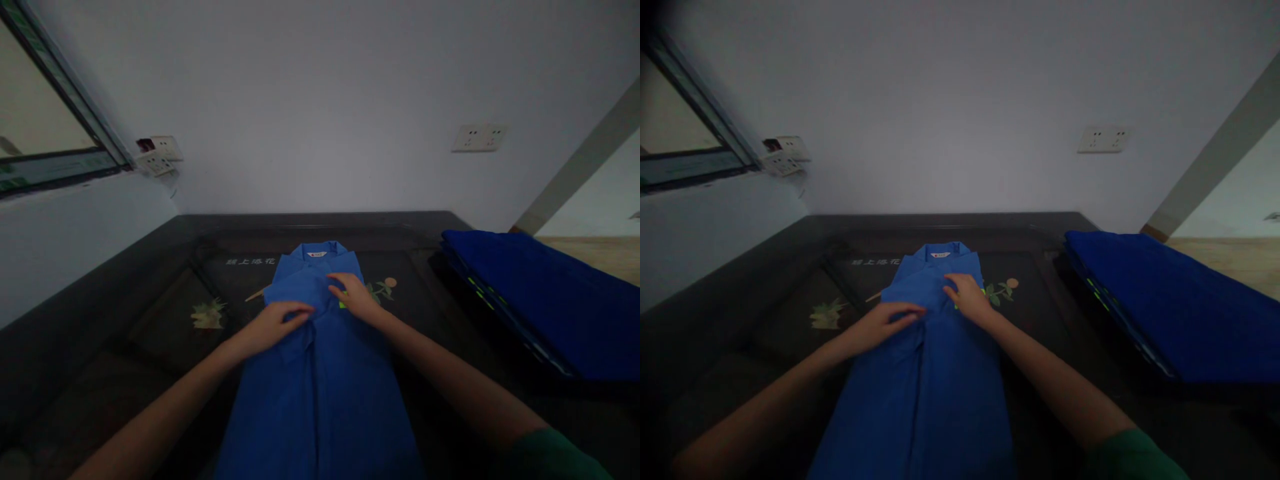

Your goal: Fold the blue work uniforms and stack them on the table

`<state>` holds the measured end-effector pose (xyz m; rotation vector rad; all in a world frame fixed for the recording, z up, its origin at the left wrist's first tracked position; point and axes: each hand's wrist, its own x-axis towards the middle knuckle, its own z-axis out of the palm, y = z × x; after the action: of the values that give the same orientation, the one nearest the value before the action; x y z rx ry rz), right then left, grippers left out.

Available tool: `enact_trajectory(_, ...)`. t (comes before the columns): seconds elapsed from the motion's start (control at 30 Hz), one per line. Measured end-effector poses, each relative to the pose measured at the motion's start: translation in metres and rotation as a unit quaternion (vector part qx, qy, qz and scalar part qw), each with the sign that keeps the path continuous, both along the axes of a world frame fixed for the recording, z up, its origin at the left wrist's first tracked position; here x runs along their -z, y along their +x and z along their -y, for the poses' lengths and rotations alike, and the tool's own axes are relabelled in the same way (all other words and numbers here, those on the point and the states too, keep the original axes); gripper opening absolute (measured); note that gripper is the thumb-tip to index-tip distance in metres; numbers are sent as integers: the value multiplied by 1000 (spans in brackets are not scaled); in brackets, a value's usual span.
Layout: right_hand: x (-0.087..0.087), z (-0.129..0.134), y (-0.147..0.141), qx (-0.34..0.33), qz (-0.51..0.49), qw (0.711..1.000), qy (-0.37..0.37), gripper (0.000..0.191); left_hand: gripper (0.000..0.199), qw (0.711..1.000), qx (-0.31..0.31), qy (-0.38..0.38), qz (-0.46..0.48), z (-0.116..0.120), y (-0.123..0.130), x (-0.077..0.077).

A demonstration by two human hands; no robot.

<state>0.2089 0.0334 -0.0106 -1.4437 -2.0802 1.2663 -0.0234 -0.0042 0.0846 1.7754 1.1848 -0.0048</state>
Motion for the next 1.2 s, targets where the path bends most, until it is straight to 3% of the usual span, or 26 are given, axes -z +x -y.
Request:
enact_trajectory(0.1, 26, -57, 21, 68, 1, 998, -13, 32, 34, 988, -131, 75, -34, -63, -31, 35)
enact_trajectory(0.17, 46, -89, 33, 99, 20, 993, -55, 29, 35, 977, -180, 92, -69, -96, -50, 67)
enact_trajectory(0.3, 80, -118, 42, 74, 10, 993, -95, 22, 35, 982, -143, 69, -104, -130, -72, 120)
enact_trajectory(0.4, 96, -121, 42, 39, -17, 993, -108, 16, 32, 986, -88, 52, -133, -133, -78, 140)
enact_trajectory(0.57, 115, -126, 42, 13, -42, 992, -118, 14, 36, 984, -64, 18, -166, -135, -88, 154)
enact_trajectory(0.73, 127, -129, 45, 2, -32, 993, -110, 10, 37, 984, -81, 10, -161, -136, -95, 164)
enact_trajectory(1.0, 128, -120, 47, -3, -20, 997, -77, 14, 37, 982, -114, 53, -139, -132, -100, 170)
enact_trajectory(1.2, 125, -116, 44, -6, -5, 999, -42, 11, 36, 978, -85, 60, -181, -130, -97, 167)
